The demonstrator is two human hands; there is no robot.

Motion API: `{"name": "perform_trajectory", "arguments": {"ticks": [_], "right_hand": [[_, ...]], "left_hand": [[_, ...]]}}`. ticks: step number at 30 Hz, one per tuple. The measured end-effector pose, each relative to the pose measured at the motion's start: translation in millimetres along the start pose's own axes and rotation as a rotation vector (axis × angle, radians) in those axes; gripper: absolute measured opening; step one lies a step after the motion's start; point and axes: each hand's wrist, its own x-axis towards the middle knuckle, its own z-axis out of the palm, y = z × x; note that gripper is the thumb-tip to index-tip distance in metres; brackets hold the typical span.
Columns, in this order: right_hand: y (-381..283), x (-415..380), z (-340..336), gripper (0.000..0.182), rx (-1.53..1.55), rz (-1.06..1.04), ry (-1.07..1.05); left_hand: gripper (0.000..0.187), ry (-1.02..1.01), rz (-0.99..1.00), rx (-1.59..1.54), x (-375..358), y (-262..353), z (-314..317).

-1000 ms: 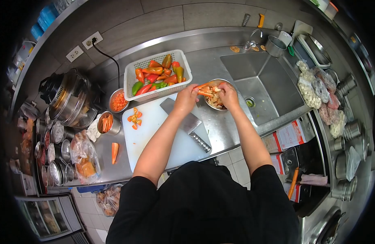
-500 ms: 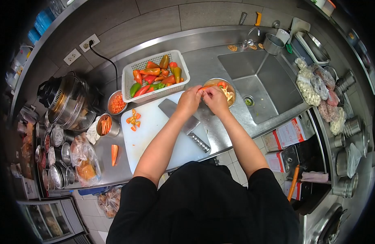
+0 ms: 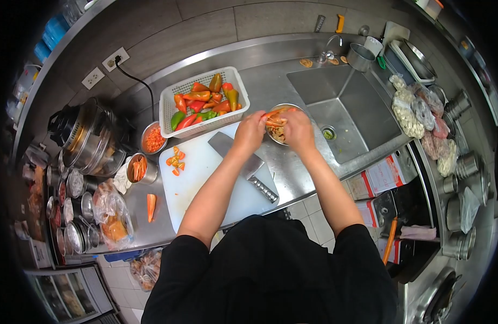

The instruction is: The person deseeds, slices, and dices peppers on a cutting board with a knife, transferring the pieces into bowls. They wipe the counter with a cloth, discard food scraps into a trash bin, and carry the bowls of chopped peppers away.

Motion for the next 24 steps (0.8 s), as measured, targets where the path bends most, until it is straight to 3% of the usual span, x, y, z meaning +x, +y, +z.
{"name": "perform_trajectory", "arguments": {"ticks": [1, 2, 4, 5, 6, 8, 12, 14, 17, 19, 21, 24], "right_hand": [[-6.7, -2.2, -1.8, 0.021, 0.087, -0.128, -0.023], [0.1, -8.1, 1.4, 0.021, 0.084, -0.122, -0.024], [22.8, -16.0, 14.6, 0.023, -0.296, 0.285, -0.43], [29.3, -20.0, 18.1, 0.026, -0.28, 0.284, -0.263], [20.1, -14.6, 12.5, 0.026, -0.276, 0.273, -0.268], [-9.9, -4.5, -7.0, 0.031, -0.095, 0.052, 0.102], [-17.7, -26.3, 14.4, 0.032, 0.126, -0.097, -0.087], [21.1, -47.5, 38.8, 0.034, -0.149, 0.195, -0.153], [-5.8, -49.0, 21.3, 0.031, -0.056, 0.126, -0.106], [-33.8, -59.5, 9.7, 0.033, 0.177, 0.302, -0.405], [-68.6, -79.3, 1.3, 0.042, 0.258, 0.314, -0.668], [-103.6, -111.5, 10.7, 0.055, 0.18, 0.244, -0.86]], "left_hand": [[0.032, -0.003, 0.001, -0.001, 0.1, 0.7, 2.1], [0.031, 0.001, 0.022, 0.018, -1.7, 1.7, 4.9], [0.031, 0.012, 0.048, 0.039, -1.4, 4.0, 5.4], [0.031, 0.007, 0.04, 0.045, 0.6, 2.7, 3.5], [0.031, 0.001, 0.023, 0.05, -0.7, -0.4, 3.2], [0.03, 0.015, 0.019, 0.019, -3.8, -5.9, 7.9], [0.03, 0.033, 0.049, 0.002, -13.4, 5.3, 0.7], [0.031, 0.048, -0.033, 0.017, -22.4, 0.8, -17.5], [0.034, 0.067, -0.261, -0.161, -57.8, -22.1, -52.6], [0.034, 0.172, -0.362, -0.214, -95.7, -39.8, -90.5], [0.034, 0.345, -0.468, -0.297, -144.1, -63.0, -134.4], [0.034, 0.583, -0.598, -0.263, -230.2, -105.4, -208.4]]}}
